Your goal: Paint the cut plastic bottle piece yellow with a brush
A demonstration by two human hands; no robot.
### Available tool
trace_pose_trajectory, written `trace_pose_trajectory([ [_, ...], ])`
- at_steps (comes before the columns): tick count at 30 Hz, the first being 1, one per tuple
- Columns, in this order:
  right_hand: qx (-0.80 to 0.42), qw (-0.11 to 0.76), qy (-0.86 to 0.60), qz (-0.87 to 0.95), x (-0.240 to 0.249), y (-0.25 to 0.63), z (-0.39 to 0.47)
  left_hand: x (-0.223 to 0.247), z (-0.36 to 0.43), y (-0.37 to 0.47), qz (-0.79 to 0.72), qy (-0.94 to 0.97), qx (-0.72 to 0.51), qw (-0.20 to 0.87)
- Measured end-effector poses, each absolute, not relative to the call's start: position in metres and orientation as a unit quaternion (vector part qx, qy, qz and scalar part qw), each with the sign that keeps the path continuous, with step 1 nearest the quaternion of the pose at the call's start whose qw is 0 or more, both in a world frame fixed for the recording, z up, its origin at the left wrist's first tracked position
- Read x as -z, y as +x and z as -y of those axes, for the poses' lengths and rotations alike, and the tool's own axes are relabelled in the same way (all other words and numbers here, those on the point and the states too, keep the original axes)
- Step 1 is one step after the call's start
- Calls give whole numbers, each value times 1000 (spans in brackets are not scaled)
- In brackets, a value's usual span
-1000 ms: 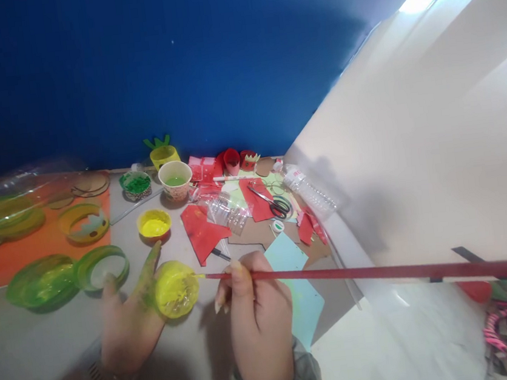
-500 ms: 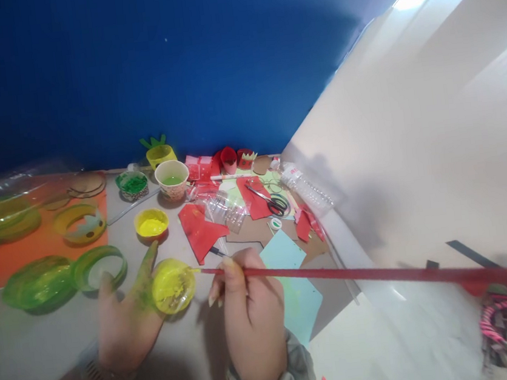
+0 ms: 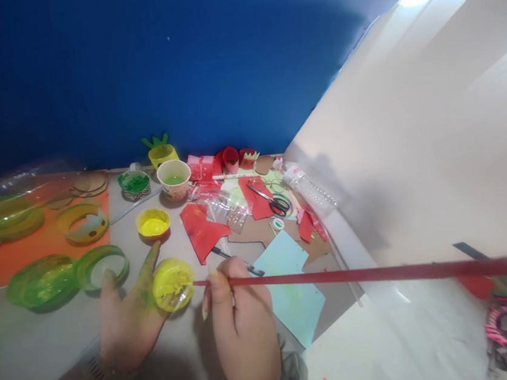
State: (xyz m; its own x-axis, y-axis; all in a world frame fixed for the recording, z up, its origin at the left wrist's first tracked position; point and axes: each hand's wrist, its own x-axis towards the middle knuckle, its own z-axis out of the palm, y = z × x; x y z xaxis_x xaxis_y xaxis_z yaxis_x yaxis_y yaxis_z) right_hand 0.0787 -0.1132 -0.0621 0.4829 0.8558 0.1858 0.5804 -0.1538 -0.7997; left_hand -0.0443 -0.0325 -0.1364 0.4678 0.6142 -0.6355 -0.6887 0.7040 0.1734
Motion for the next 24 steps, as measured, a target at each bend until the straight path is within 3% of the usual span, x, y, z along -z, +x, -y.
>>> trace_pose_trajectory([
  [3, -170, 413, -742, 501, 61, 78, 114, 137, 34, -43, -333, -52, -381, 861],
  [8, -154, 474, -732, 464, 60, 77, 111, 142, 35, -45, -329, -48, -382, 862],
  [15, -173, 408, -746, 497, 65, 77, 116, 140, 34, -43, -344, -60, -378, 858],
  [24, -138, 482, -714, 489, 60, 86, 107, 150, 38, -47, -315, -36, -354, 880],
])
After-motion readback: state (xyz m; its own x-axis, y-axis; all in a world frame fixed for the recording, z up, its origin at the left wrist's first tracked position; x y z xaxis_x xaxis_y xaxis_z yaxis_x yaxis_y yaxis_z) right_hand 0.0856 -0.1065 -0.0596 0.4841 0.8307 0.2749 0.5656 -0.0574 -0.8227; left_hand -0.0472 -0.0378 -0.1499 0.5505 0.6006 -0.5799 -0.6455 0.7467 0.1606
